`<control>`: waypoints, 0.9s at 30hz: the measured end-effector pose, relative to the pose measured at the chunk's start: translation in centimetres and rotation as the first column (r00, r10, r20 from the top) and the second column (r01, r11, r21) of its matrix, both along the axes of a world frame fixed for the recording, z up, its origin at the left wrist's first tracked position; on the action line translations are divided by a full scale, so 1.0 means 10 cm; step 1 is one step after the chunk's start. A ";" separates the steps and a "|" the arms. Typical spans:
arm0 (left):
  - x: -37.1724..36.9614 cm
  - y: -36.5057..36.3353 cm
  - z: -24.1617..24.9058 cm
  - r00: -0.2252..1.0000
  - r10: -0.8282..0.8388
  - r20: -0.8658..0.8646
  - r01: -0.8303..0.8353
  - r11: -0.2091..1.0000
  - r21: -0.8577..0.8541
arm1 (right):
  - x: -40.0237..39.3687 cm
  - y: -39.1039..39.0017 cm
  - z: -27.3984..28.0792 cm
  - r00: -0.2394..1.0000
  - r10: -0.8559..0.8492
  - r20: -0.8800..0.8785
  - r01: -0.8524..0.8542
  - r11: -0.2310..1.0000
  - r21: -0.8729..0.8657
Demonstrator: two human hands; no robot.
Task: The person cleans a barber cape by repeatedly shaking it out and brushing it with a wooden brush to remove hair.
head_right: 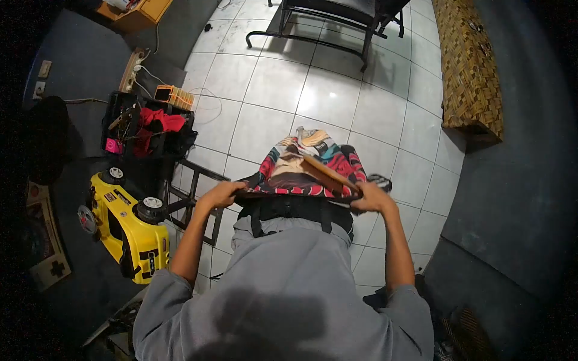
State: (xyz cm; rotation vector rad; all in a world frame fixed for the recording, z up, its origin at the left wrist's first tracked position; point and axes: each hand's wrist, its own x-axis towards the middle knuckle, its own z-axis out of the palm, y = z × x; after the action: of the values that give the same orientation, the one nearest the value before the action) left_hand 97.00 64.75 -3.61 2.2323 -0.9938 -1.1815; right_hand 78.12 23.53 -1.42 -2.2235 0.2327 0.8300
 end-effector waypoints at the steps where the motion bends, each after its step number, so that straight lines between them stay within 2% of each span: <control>1: -0.08 0.07 -0.07 0.982 0.099 -0.163 -0.116 0.989 -0.094 | -0.08 0.06 -0.02 0.999 -0.006 -0.042 0.008 0.998 0.057; 2: -0.18 0.12 -0.14 0.981 0.102 -0.167 -0.118 0.989 -0.088 | -0.14 0.10 -0.03 0.996 -0.012 -0.087 0.022 0.993 0.113; 3: -0.27 0.14 -0.18 0.950 0.194 -0.245 -0.203 0.979 -0.015 | -0.18 0.11 -0.06 0.996 -0.014 -0.089 0.024 0.993 0.117; 5: -0.40 0.12 -0.14 0.866 0.342 -0.365 -0.334 0.939 0.086 | -0.27 0.08 -0.15 0.881 -0.133 -0.454 0.308 0.889 0.339; 6: -0.43 0.16 -0.15 0.868 0.337 -0.364 -0.329 0.940 0.088 | -0.32 0.06 -0.22 0.881 -0.137 -0.453 0.313 0.887 0.340; 8: -0.41 0.21 -0.17 0.788 0.365 -0.495 -0.323 0.931 0.173 | -0.41 -0.03 -0.44 0.861 -0.168 -0.481 0.392 0.821 0.415; 9: -0.29 0.12 0.04 0.707 0.371 -0.602 -0.254 0.928 0.273 | -0.43 -0.08 -0.56 0.859 -0.129 -0.496 0.374 0.820 0.434; 10: -0.16 0.07 0.12 0.712 0.363 -0.601 -0.249 0.931 0.268 | -0.41 -0.05 -0.49 0.860 -0.137 -0.492 0.378 0.820 0.431; 12: 0.03 0.04 0.20 0.861 0.148 -0.486 0.028 0.941 0.338 | -0.34 0.00 -0.38 0.885 -0.105 -0.453 0.358 0.774 0.521; 13: 0.00 0.06 0.08 0.865 0.117 -0.487 0.028 0.959 0.280 | -0.26 0.01 -0.42 0.867 0.017 -0.497 0.293 0.791 0.537; 14: -0.04 0.11 -0.06 0.869 0.117 -0.481 0.025 0.960 0.280 | -0.21 -0.02 -0.39 0.871 0.017 -0.491 0.288 0.792 0.539; 16: -0.15 0.24 -0.36 0.835 0.201 -0.512 -0.165 0.980 0.114 | -0.07 0.02 -0.11 0.841 0.054 -0.538 0.272 0.817 0.508; 17: -0.20 0.29 -0.51 0.868 0.237 -0.436 -0.198 0.971 0.135 | -0.07 -0.02 -0.15 0.811 0.045 -0.584 0.302 0.823 0.482; 18: -0.23 0.27 -0.50 0.873 0.229 -0.430 -0.190 0.973 0.133 | -0.09 -0.03 -0.24 0.815 0.037 -0.578 0.306 0.820 0.484; 20: -0.31 0.22 -0.48 0.840 0.377 -0.390 -0.312 0.924 0.220 | -0.19 0.00 -0.58 0.764 -0.151 -0.627 0.471 0.795 0.382; 21: -0.39 0.28 -0.63 0.814 0.437 -0.383 -0.420 0.898 0.133 | -0.32 0.05 -0.93 0.874 -0.207 -0.440 0.369 0.871 0.323; 22: -0.39 0.28 -0.63 0.813 0.438 -0.383 -0.422 0.897 0.129 | -0.33 0.17 -0.99 0.886 -0.295 -0.357 0.346 0.934 0.089; 24: -0.36 0.29 -0.60 0.747 0.432 -0.506 -0.394 0.900 0.186 | -0.35 0.27 -1.17 0.845 -0.343 -0.411 0.367 0.930 -0.020; 25: -0.28 0.27 -0.59 0.750 0.430 -0.502 -0.395 0.901 0.182 | -0.35 0.23 -1.32 0.847 -0.344 -0.406 0.368 0.930 -0.019; 26: -0.15 0.23 -0.59 0.821 0.356 -0.445 -0.219 0.918 0.330 | -0.34 0.16 -1.46 0.869 -0.301 -0.393 0.301 0.952 -0.062; 27: -0.08 0.20 -0.60 0.877 0.262 -0.403 -0.044 0.879 0.475 | -0.34 0.10 -1.54 0.887 -0.256 -0.384 0.234 0.967 -0.106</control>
State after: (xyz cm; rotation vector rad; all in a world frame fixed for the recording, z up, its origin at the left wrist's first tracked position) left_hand 96.18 66.71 -9.66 2.1331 -0.3552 -1.8998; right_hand 74.70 24.57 -16.81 -2.0011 0.7254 1.1346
